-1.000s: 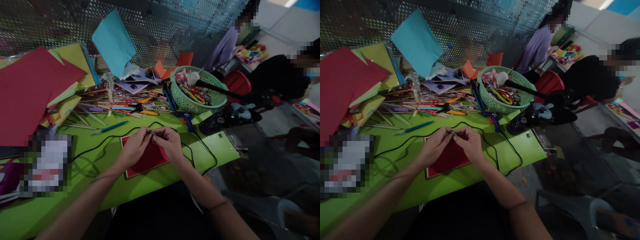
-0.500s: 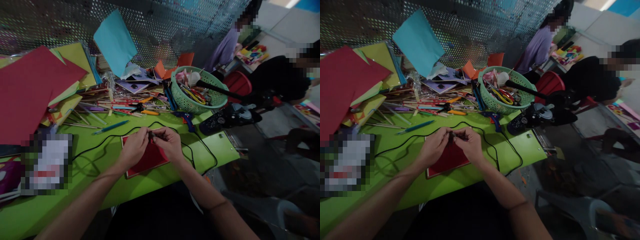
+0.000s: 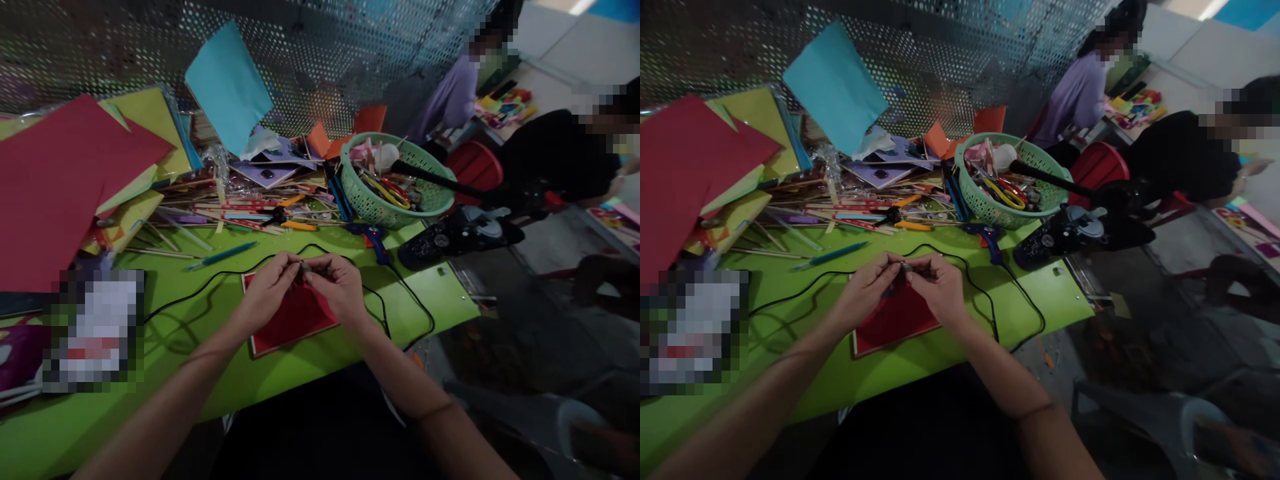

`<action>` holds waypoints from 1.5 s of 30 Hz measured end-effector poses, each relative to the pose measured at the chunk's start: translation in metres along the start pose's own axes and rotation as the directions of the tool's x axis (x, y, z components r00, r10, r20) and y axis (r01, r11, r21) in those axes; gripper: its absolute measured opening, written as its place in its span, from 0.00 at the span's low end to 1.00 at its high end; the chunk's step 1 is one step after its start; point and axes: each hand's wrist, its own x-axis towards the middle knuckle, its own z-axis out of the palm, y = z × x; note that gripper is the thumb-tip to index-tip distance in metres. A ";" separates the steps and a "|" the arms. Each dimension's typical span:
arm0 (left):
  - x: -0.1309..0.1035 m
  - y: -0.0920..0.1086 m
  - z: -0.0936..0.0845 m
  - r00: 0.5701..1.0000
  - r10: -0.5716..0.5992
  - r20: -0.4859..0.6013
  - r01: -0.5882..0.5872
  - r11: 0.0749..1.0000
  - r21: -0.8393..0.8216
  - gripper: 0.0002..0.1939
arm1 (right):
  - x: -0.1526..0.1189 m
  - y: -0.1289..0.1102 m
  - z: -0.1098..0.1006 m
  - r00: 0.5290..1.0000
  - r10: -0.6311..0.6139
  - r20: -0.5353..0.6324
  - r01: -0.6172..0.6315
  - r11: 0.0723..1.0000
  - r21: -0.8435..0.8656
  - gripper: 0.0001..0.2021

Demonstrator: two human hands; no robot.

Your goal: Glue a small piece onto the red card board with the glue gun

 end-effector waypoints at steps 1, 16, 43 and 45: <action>0.000 0.000 0.000 1.000 -0.005 0.004 0.005 1.000 -0.004 0.13 | 0.000 -0.001 0.000 1.000 -0.012 -0.005 0.012 0.999 -0.030 0.07; -0.003 -0.004 0.004 0.997 0.029 -0.070 -0.024 0.997 0.070 0.10 | -0.003 -0.004 0.003 0.996 -0.086 0.001 0.086 0.988 -0.128 0.05; -0.004 0.004 -0.002 0.995 0.097 -0.011 -0.090 0.955 0.282 0.11 | 0.000 0.000 -0.001 0.998 0.055 0.011 -0.056 0.993 0.100 0.08; -0.005 0.005 -0.002 0.996 0.087 -0.015 -0.078 0.947 0.312 0.12 | 0.000 0.000 -0.001 0.998 0.059 0.012 -0.060 0.993 0.097 0.09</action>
